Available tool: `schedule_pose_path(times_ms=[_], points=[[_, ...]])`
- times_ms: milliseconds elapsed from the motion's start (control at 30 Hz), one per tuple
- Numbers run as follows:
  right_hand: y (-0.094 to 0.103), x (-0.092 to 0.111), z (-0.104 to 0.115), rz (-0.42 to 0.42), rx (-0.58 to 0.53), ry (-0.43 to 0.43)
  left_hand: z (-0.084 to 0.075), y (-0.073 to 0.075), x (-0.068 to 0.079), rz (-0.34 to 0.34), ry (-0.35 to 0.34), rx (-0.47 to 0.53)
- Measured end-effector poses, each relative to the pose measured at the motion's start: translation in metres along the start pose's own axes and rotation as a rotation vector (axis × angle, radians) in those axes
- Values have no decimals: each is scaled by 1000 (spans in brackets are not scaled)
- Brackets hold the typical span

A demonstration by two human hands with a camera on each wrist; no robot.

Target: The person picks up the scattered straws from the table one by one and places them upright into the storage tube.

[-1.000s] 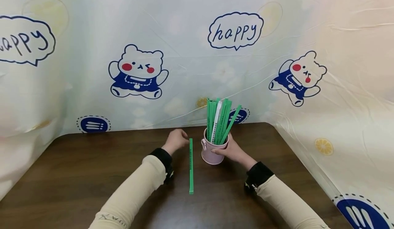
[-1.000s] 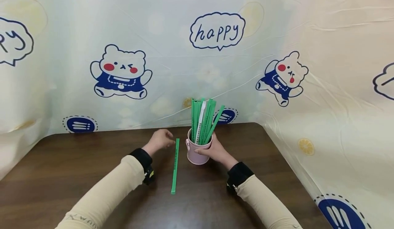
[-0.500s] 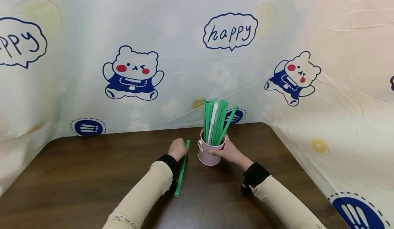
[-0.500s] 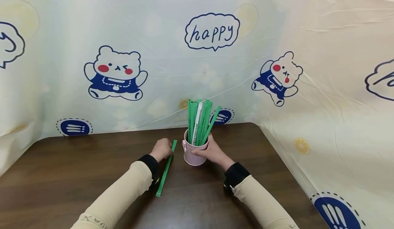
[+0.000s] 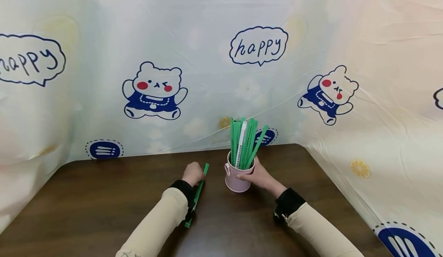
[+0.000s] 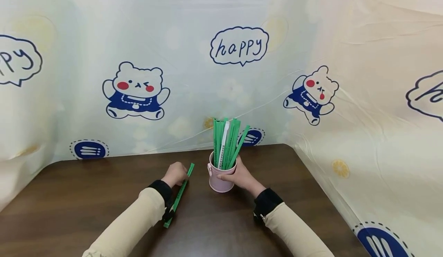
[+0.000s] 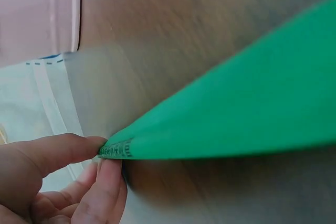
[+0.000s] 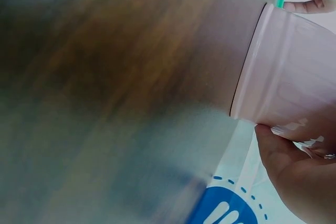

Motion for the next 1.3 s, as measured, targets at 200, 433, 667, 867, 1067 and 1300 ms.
schedule_pose_path(times_ms=[200, 433, 667, 867, 1067, 1300], points=[[0, 2, -1, -8, -6, 2, 5, 13, 3, -37, 0, 61], [-2, 2, -5, -4, -27, -19, -11, 69, -4, -152, -75, 181], [-1, 4, -6, -7, -24, -17, -120, 171, 15, -403, -348, 635], [2, 2, 0, -13, -26, 29, -205, 163, 46, -481, -635, 716], [3, 1, 0, -6, -17, 52, -227, 76, 36, -271, -710, 510], [2, 1, -2, 19, -18, 77, -221, 7, 21, -135, -717, 336]])
Point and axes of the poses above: each hand's wrist, its own x-axis away from the middle knuckle, its own y-axis out of the back of the hand, z = x × y, the point moved 10 cm from there along -x, towards the middle knuckle, and after that the axes turned 5 degrees about -y, right-handed, at the moved point
